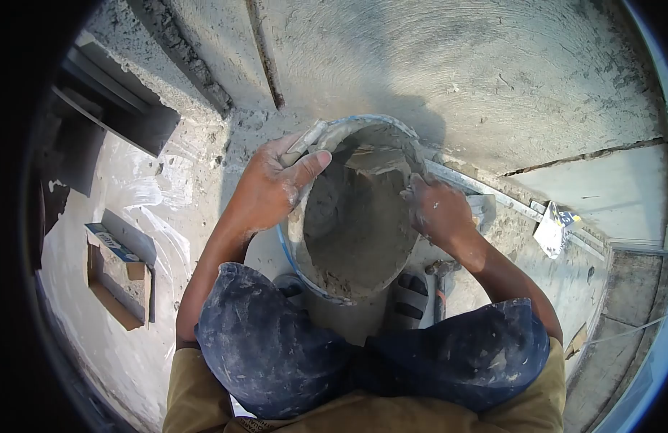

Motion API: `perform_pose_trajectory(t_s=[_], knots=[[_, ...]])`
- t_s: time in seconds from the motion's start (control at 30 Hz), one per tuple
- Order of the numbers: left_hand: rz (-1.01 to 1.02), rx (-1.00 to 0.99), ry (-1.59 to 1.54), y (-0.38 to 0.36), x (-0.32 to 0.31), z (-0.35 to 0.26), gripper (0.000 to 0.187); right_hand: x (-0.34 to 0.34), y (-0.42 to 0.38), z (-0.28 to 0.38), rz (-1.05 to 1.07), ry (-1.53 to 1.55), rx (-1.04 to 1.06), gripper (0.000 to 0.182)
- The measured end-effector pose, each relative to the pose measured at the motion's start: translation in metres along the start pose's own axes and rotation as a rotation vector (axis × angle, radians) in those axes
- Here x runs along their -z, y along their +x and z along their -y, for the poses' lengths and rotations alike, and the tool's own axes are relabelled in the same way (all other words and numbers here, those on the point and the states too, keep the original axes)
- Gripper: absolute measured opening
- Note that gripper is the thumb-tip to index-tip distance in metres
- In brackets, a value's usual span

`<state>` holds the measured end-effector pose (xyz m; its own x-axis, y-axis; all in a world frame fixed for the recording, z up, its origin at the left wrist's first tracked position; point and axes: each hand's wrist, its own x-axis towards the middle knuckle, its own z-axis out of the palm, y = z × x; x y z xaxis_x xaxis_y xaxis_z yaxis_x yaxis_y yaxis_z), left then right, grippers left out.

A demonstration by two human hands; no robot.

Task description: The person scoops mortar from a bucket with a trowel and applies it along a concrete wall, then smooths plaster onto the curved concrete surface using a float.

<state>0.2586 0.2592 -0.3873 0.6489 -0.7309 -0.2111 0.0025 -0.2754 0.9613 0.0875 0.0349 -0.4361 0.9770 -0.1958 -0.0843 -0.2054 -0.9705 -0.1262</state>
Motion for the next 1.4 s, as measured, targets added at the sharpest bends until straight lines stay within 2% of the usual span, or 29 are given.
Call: perform_pose_trajectory(t_s=[0.07,0.17,0.2,0.3,0.37,0.4,0.47,0.53,0.57,0.63,0.67,0.7,0.83,0.93,1.07,1.17,1.27,1.33,1.4], knots=[[-0.037,0.009,-0.005,0.006,0.006,0.002,0.045,-0.004,-0.003,-0.002,-0.234,0.067,0.036,0.027],[-0.114,-0.002,-0.047,0.018,0.016,0.012,0.046,-0.023,-0.014,-0.019,-0.355,0.136,0.129,0.031],[-0.138,0.013,-0.082,0.024,0.022,0.017,0.047,-0.034,-0.019,-0.023,-0.424,0.260,0.142,0.023],[-0.186,0.067,-0.175,0.030,0.048,0.032,0.047,-0.017,-0.015,-0.013,-0.389,0.410,0.161,0.023],[-0.266,0.054,-0.230,0.036,0.059,0.053,0.046,-0.008,-0.019,-0.012,-0.352,0.557,-0.054,0.029],[-0.265,0.057,-0.247,0.032,0.066,0.053,0.046,0.003,-0.013,-0.007,-0.461,0.574,0.040,0.025],[-0.280,0.100,-0.265,0.023,0.082,0.067,0.047,0.027,0.000,-0.018,-0.611,0.343,0.231,0.020],[-0.310,0.119,-0.332,0.014,0.101,0.098,0.047,0.070,0.009,-0.005,-0.631,0.356,0.161,0.024],[-0.321,0.098,-0.399,0.010,0.111,0.119,0.046,0.098,0.013,0.002,-0.499,0.453,-0.027,0.030],[-0.297,0.068,-0.655,-0.002,0.125,0.140,0.047,0.144,0.031,0.012,-0.647,0.432,-0.023,0.028],[-0.298,0.074,-0.615,-0.008,0.130,0.139,0.048,0.168,0.039,0.011,-0.694,0.301,-0.019,0.027],[-0.295,0.081,-0.573,-0.009,0.133,0.138,0.049,0.193,0.045,0.030,-0.710,0.371,-0.132,0.028],[-0.323,0.043,-0.556,-0.003,0.125,0.151,0.049,0.255,0.059,0.055,-0.734,0.223,-0.222,0.026],[-0.356,0.037,-0.528,-0.003,0.125,0.157,0.050,0.254,0.039,0.049,-0.732,0.230,-0.187,0.024],[-0.358,0.071,-0.507,-0.005,0.129,0.153,0.053,0.206,0.003,0.012,-0.919,0.244,-0.144,0.018],[-0.370,0.074,-0.494,-0.005,0.129,0.153,0.053,0.198,0.005,0.017,-0.874,0.161,-0.172,0.019],[-0.373,0.067,-0.505,-0.004,0.127,0.155,0.053,0.212,0.041,0.009,-0.848,-0.083,0.024,0.019],[-0.378,0.068,-0.494,-0.005,0.128,0.155,0.053,0.228,0.071,0.032,-0.806,-0.090,0.009,0.021],[-0.382,0.082,-0.455,-0.007,0.128,0.150,0.054,0.238,0.098,0.037,-0.859,-0.023,0.050,0.016]])
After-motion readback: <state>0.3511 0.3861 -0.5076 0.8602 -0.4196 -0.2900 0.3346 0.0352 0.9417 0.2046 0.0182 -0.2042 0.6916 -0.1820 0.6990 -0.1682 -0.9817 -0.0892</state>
